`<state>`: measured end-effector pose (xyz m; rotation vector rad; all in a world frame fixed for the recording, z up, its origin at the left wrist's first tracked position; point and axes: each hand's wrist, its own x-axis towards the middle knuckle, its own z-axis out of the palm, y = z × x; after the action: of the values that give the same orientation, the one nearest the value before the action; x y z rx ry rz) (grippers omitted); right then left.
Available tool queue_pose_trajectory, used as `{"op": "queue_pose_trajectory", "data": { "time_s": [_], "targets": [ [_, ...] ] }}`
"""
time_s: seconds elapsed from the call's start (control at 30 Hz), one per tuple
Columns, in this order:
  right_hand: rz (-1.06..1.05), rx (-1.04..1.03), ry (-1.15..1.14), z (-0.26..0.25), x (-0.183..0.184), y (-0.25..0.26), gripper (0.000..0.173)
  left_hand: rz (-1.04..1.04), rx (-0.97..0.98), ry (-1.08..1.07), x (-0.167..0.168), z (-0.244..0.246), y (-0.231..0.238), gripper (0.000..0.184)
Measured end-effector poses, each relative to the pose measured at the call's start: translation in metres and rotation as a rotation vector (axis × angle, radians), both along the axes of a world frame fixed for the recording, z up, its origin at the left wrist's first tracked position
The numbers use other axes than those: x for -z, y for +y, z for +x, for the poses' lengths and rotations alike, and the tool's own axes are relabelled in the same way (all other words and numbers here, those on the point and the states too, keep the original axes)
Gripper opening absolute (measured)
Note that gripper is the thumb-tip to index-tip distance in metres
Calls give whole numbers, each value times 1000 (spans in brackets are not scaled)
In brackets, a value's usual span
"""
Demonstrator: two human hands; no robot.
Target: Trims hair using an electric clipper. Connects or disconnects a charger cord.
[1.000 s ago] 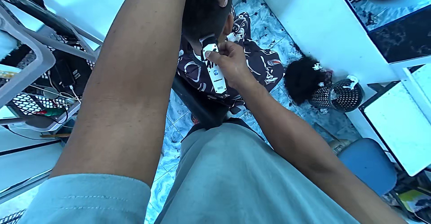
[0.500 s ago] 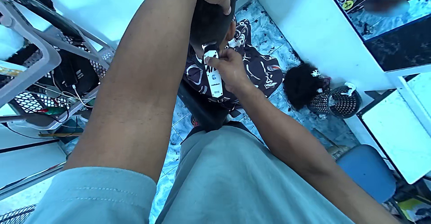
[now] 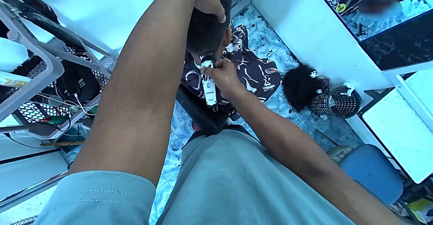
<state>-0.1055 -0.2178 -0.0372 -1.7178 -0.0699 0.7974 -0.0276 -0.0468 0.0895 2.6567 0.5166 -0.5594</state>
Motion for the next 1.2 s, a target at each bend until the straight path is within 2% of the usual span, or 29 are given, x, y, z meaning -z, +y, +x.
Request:
{"op": "queue_pose_trajectory", "data": {
  "time_s": [0.07,0.13,0.23,0.43,0.57,0.7,0.77,0.83,0.87,0.93,1.0,1.13,1.2],
  "targets": [
    [-67,-10,23,-2,8,-1,52,50,18,30,3,4,4,74],
    [-3,-1,-19,-2,3,2,56,85,30,38,6,7,7,73],
    [104,12,-82,1,-10,11,55,29,-4,38,1,2,1,72],
    [11,81,262,-16,17,8,33,173,45,69,12,16,14,81],
    [112,124,203,-19,14,19,47,189,75,87,14,19,16,85],
    [108,142,268,-18,15,19,27,170,74,102,11,19,16,87],
    [144,167,232,-18,11,21,34,166,77,104,10,18,15,87],
    [169,152,201,-18,9,22,50,171,74,117,9,17,13,87],
    [155,153,220,-19,9,22,50,173,75,117,8,17,13,87],
    [115,166,314,-19,12,20,37,170,89,116,9,17,15,87],
    [132,160,357,-16,12,18,35,170,89,113,12,19,18,88],
    [202,98,148,-10,3,18,54,139,90,108,14,18,22,86],
    [149,89,179,-11,6,15,49,126,82,116,12,17,22,87]
  ]
}}
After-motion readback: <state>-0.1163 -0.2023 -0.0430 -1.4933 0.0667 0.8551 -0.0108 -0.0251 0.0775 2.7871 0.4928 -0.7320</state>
